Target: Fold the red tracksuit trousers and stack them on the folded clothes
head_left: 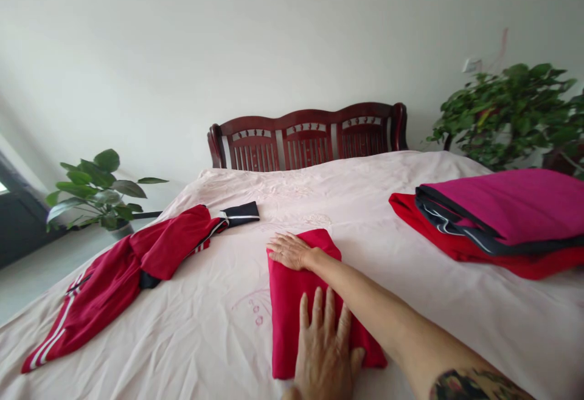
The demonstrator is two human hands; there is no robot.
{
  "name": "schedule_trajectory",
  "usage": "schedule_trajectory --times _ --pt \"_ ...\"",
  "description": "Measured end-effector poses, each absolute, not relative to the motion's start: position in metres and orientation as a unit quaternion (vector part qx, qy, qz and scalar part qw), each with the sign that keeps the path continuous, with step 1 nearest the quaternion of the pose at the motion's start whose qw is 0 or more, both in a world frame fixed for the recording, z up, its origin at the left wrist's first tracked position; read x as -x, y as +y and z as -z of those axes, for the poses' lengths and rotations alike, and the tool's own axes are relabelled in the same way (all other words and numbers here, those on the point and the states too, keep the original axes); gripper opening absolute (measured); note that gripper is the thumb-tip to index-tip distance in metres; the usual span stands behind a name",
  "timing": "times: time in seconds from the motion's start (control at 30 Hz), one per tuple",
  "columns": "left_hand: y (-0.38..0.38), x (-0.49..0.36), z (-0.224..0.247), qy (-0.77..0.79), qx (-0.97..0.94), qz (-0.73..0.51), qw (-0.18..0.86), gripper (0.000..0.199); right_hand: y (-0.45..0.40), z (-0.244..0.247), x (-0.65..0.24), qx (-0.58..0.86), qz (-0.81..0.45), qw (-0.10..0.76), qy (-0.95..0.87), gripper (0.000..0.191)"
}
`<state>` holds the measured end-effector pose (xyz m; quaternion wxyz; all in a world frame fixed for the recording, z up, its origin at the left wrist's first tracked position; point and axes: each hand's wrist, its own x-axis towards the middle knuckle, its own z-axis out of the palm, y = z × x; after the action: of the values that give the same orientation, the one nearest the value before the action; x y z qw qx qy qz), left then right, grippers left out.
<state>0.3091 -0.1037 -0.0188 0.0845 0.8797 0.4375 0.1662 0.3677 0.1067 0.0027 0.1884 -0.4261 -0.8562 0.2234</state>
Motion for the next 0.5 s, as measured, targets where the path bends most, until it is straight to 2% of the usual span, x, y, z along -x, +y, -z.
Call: schedule_trajectory --times 0.13,0.27,0.4,0.5 --pt "-0.109 -0.302 0.025 0.427 -0.882 -0.184 0.082 0.074 0.106 -0.017 -0.380 0.478 -0.215 0.229 -0.820 0.057" --pt "-0.105 -0.280 0.026 0.400 -0.884 -0.185 0.156 0.072 0.089 -0.024 -0.426 0.573 -0.185 0.310 -0.735 0.065" --pt "-0.084 -0.247 0.017 0.482 -0.775 -0.337 0.231 0.066 0.046 -0.004 -0.478 0.663 -0.223 0.386 -0.602 0.068" --pt "-0.057 -0.228 0.003 0.533 -0.594 -0.456 0.393 0.073 0.007 0.012 -0.492 0.656 -0.351 0.459 -0.486 0.069"
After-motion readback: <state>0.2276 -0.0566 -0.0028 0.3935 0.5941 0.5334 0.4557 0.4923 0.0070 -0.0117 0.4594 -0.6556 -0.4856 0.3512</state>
